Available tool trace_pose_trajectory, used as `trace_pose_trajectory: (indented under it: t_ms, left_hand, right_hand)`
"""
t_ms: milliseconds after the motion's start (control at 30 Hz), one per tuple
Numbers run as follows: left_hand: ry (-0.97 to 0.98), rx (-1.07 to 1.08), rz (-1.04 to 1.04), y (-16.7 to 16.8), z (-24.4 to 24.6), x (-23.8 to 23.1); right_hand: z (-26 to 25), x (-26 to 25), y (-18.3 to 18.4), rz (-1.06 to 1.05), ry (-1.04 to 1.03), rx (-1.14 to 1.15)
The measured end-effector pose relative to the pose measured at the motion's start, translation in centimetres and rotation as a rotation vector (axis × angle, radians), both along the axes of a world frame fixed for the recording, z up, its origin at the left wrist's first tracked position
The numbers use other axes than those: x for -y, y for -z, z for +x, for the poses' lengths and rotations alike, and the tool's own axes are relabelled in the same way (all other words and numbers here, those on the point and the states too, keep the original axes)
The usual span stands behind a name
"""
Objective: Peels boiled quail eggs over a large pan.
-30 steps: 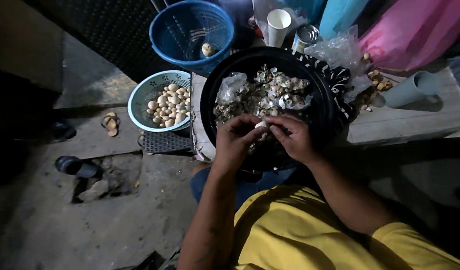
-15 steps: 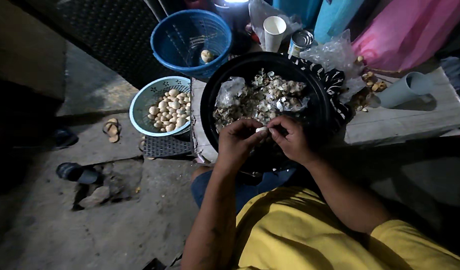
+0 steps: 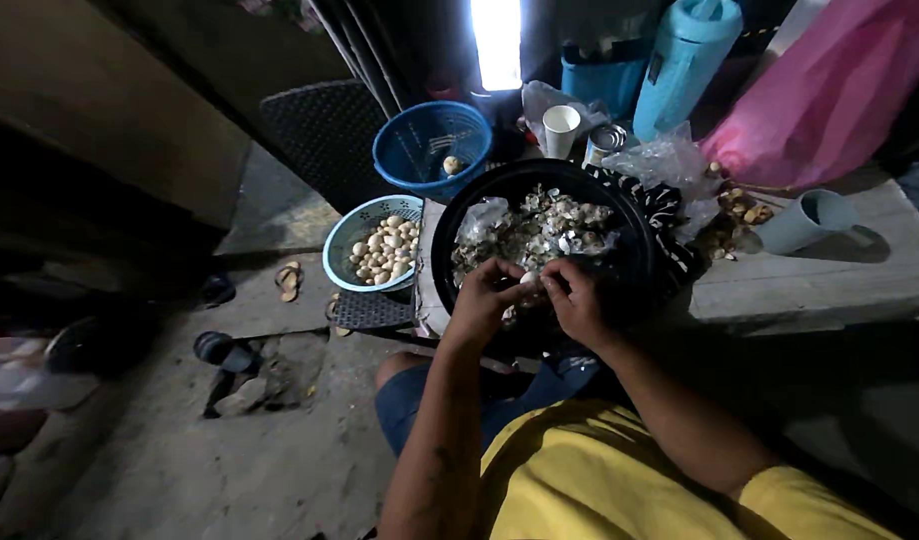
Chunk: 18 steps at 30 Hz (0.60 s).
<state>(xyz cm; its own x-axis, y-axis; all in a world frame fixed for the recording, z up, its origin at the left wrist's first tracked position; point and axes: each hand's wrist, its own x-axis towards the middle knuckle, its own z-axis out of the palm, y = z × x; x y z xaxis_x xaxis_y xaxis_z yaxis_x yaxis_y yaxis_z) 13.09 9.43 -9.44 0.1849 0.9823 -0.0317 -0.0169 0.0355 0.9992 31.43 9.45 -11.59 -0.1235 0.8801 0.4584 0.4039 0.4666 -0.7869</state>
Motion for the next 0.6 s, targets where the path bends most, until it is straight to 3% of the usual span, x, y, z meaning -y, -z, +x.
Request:
trace_pose_trajectory:
  t_ms: [367, 600]
  left_hand:
    - [0.001, 0.059, 0.115, -0.1, 0.1, 1.3]
    - [0.008, 0.09, 0.038, 0.3, -0.1, 0.0]
  right_hand:
    - [0.1, 0.0, 0.6, 0.114, -0.085, -0.075]
    - [0.3, -0.1, 0.6, -0.009, -0.088, 0.033]
